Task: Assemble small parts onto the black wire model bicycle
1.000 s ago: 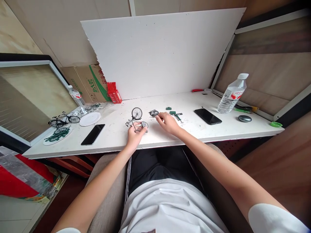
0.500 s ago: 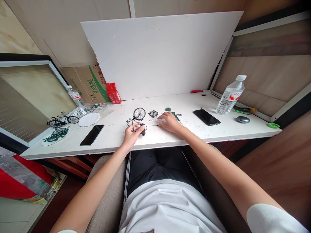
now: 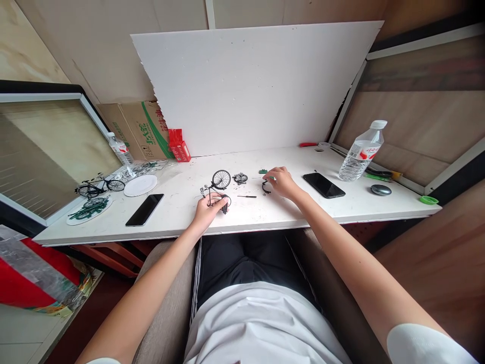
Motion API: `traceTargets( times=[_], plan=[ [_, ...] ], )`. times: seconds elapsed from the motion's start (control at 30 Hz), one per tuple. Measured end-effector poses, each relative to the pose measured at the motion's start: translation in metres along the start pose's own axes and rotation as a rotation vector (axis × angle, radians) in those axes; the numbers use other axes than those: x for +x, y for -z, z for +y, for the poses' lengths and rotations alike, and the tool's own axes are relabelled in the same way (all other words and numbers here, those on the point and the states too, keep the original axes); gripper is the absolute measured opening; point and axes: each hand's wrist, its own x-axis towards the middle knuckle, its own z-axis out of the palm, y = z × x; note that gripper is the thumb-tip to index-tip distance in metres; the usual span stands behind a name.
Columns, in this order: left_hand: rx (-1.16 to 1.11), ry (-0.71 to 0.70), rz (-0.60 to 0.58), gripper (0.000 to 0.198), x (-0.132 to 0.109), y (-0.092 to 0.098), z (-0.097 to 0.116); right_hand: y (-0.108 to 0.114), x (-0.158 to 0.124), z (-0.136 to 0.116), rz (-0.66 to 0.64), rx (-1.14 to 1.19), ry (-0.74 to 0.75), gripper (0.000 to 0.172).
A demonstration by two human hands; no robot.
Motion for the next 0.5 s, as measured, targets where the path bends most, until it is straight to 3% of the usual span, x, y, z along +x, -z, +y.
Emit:
traceTargets(
  times=[0.3,0.5],
  plan=[
    [0.014,0.020,-0.031,0.049,-0.002,-0.001,0.006,-0.003,-0.007,-0.011,-0.064,-0.017,0.025,0.036],
    [0.037,0.020,-0.024,0.049,-0.001,-0.002,0.003,-0.020,0.020,-0.035,-0.137,0.048,0.003,0.041]
  ],
)
